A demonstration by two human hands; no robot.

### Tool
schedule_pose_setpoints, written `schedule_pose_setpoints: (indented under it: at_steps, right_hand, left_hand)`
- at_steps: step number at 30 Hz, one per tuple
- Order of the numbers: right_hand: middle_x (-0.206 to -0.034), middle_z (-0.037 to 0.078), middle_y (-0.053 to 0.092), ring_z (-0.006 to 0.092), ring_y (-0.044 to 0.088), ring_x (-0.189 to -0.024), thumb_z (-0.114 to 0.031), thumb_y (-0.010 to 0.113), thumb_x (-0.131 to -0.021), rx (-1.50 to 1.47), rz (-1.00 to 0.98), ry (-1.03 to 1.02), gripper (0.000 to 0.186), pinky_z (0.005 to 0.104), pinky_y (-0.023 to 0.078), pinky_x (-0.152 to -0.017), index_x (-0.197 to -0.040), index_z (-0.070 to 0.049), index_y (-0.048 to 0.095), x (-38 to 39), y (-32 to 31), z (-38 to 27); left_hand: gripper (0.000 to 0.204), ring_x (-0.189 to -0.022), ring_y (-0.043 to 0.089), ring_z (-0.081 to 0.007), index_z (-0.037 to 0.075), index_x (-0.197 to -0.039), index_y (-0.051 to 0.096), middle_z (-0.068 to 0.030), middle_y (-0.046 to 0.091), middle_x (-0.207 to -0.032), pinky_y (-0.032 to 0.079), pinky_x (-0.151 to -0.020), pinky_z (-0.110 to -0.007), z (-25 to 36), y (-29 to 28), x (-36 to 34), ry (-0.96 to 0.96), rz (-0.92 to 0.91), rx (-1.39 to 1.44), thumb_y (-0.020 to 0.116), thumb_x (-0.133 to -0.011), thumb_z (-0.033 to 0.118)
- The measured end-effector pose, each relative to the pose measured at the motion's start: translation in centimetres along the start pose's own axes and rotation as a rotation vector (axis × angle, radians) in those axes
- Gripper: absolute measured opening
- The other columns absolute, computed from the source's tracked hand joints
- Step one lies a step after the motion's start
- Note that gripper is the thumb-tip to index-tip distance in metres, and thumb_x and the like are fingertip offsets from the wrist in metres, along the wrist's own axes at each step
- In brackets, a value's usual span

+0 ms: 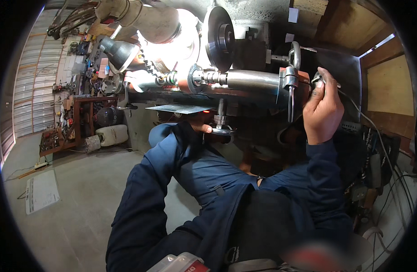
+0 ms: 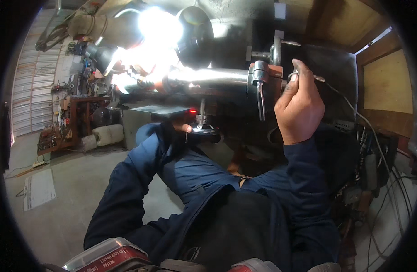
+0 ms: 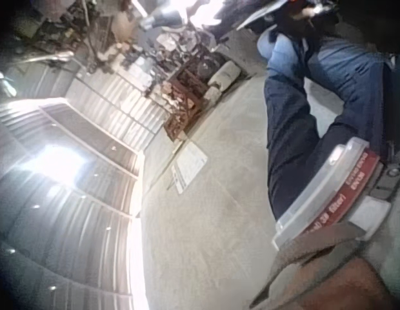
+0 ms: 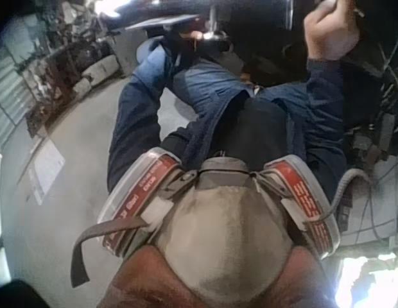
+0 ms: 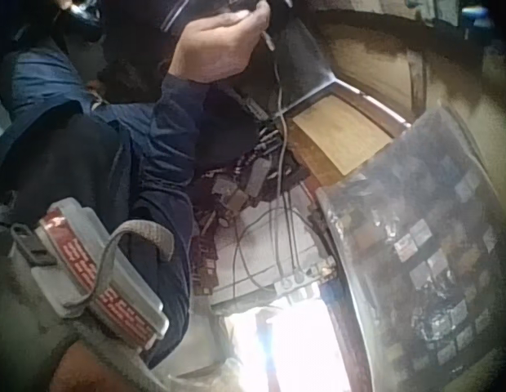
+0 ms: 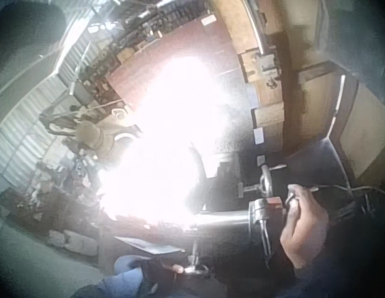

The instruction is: The person is using a stationary grinding machine to reshape or polish a cylindrical metal shaft, applying spray lubricant during the process.

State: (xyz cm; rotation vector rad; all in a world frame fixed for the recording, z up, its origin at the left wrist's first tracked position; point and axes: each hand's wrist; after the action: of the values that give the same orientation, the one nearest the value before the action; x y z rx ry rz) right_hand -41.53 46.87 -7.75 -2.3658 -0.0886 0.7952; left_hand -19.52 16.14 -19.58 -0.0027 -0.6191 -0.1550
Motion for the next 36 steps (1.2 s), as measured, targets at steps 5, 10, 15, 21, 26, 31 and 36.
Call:
schedule_pose_setpoints:
  at_steps: [5,10,15,21,26,31,36]
  right_hand:
    - [-0.104,0.017,0.068,0.0338,0.069,-0.094,-0.008,0.047,-0.097,0.006,0.232,-0.185,0.022,0.0374,0.056,-0.079,-0.112,0.0,0.06,2.6,1.8,1.7]
    - [-0.102,0.015,0.067,0.031,0.068,-0.088,-0.017,0.046,-0.1,0.2,0.456,-0.338,0.027,0.0372,0.055,-0.077,-0.112,0.003,0.06,4.6,3.8,4.2]
    - [-0.113,0.015,0.054,0.0278,0.056,-0.099,-0.017,0.046,-0.101,0.244,0.578,-0.411,0.027,0.038,0.047,-0.088,-0.113,0.005,0.055,5.6,5.6,5.2]
    - [-0.107,0.017,0.061,0.0323,0.061,-0.096,-0.023,0.046,-0.102,0.229,0.471,-0.295,0.029,0.0402,0.048,-0.085,-0.114,0.001,0.057,5.0,4.2,3.5]
    - [-0.107,0.019,0.066,0.0352,0.065,-0.097,-0.02,0.048,-0.099,0.203,0.328,-0.137,0.026,0.0404,0.051,-0.084,-0.114,-0.003,0.06,3.6,2.7,1.5]
    - [-0.104,0.017,0.066,0.0346,0.066,-0.096,-0.015,0.045,-0.098,0.093,0.2,-0.103,0.025,0.0388,0.051,-0.084,-0.112,-0.003,0.062,2.4,1.9,0.0]
    - [-0.1,0.018,0.066,0.0367,0.065,-0.095,-0.004,0.047,-0.093,0.132,0.021,-0.05,0.022,0.0384,0.05,-0.083,-0.11,-0.004,0.061,0.8,0.2,-0.3]
  left_hand:
    - [0.086,-0.124,0.049,-0.0291,-0.001,-0.137,0.044,-0.0169,0.053,-0.133,0.033,-0.109,-0.038,-1.9,-1.1,-0.8,-0.003,-0.052,0.057,0.083,-0.068,0.031]
    - [0.083,-0.124,0.049,-0.0291,-0.001,-0.137,0.045,-0.0168,0.053,-0.134,0.034,-0.109,-0.038,-4.4,-1.5,-1.8,0.015,-0.125,0.132,0.082,-0.069,0.031]
    - [0.081,-0.124,0.05,-0.0291,-0.001,-0.137,0.046,-0.0168,0.053,-0.134,0.034,-0.109,-0.038,-6.9,-1.4,-2.1,0.042,-0.181,0.204,0.081,-0.071,0.031]
    - [0.078,-0.124,0.051,-0.0291,-0.001,-0.136,0.046,-0.0166,0.053,-0.135,0.034,-0.109,-0.038,-8.8,-1.9,-1.8,0.072,-0.205,0.259,0.079,-0.073,0.03]
    - [0.076,-0.124,0.051,-0.0291,-0.001,-0.136,0.047,-0.0166,0.053,-0.135,0.034,-0.11,-0.037,-9.2,-2.3,-1.9,0.089,-0.204,0.296,0.078,-0.074,0.03]
    - [0.074,-0.123,0.052,-0.0291,0.0,-0.136,0.048,-0.0165,0.053,-0.136,0.034,-0.11,-0.037,-10.0,-2.5,-1.2,0.111,-0.189,0.323,0.077,-0.076,0.03]
    - [0.071,-0.123,0.052,-0.0291,0.0,-0.135,0.048,-0.0164,0.053,-0.137,0.034,-0.11,-0.037,-7.8,-2.3,0.3,0.189,-0.157,0.374,0.076,-0.077,0.03]
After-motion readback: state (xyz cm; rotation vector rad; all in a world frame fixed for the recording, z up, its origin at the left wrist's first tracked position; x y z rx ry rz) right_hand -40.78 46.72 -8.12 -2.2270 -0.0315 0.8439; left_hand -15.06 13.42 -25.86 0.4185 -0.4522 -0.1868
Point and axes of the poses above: each hand's wrist, its own x-axis away from the middle knuckle, its own y-axis out of the palm, z = x × y
